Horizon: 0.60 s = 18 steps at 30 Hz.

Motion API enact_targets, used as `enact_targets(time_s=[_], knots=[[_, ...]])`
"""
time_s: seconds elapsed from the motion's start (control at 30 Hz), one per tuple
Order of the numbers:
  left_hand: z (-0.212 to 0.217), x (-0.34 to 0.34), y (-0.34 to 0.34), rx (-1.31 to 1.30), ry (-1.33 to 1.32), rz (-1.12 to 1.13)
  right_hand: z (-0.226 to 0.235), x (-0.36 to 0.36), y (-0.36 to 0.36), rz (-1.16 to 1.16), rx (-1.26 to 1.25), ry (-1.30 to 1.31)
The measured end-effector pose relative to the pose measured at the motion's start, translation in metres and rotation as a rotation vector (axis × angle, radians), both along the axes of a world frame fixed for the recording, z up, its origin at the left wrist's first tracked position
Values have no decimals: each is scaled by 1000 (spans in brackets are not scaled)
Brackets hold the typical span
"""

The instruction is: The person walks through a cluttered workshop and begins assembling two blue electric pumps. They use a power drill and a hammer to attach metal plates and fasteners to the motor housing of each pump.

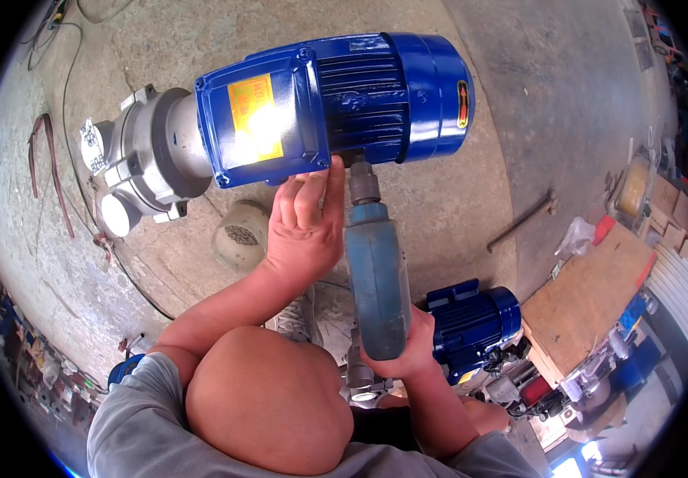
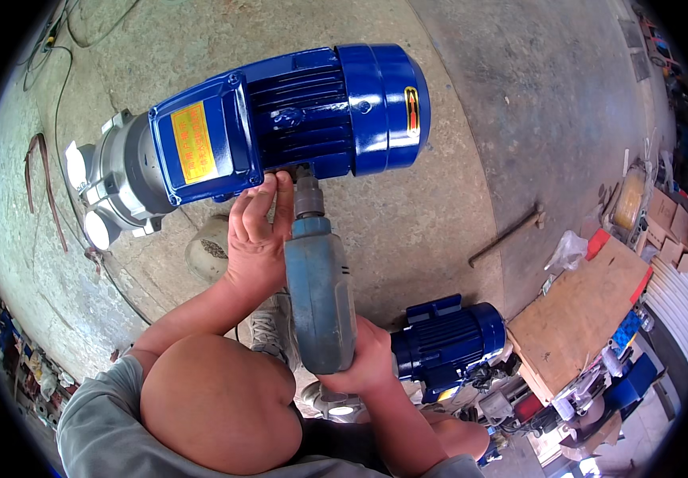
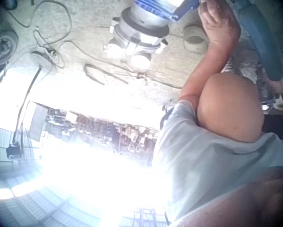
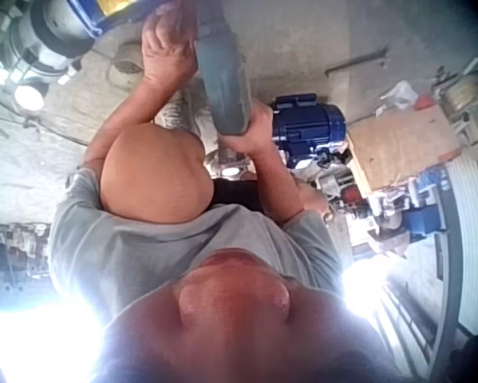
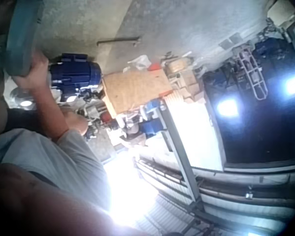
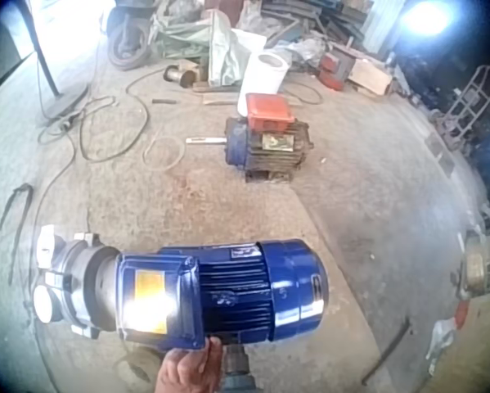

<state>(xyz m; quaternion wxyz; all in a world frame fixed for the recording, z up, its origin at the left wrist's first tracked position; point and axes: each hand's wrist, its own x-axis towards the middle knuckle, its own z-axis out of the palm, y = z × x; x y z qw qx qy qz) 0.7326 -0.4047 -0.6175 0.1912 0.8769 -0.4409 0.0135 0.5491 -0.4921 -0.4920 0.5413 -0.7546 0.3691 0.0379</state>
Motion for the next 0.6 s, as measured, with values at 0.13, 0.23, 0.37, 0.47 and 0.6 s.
enact_targets(time_s=[0.13,0.23,0.37,0.47,0.6], knots=[[-1,-1,0,3,-3,3,0,1,-2,15,0,-10],[-1,0,0,3,3,0,1,2,-2,20,-10,-15],[0,0,1,0,9,-1,1,2,-2,24,-24,-24],[-2,0,0,1,-14,-7,-1,1,-3,21,-27,-24],[-2,-1,1,5,-10,0,-2,-2,-5,26,-18,-19]])
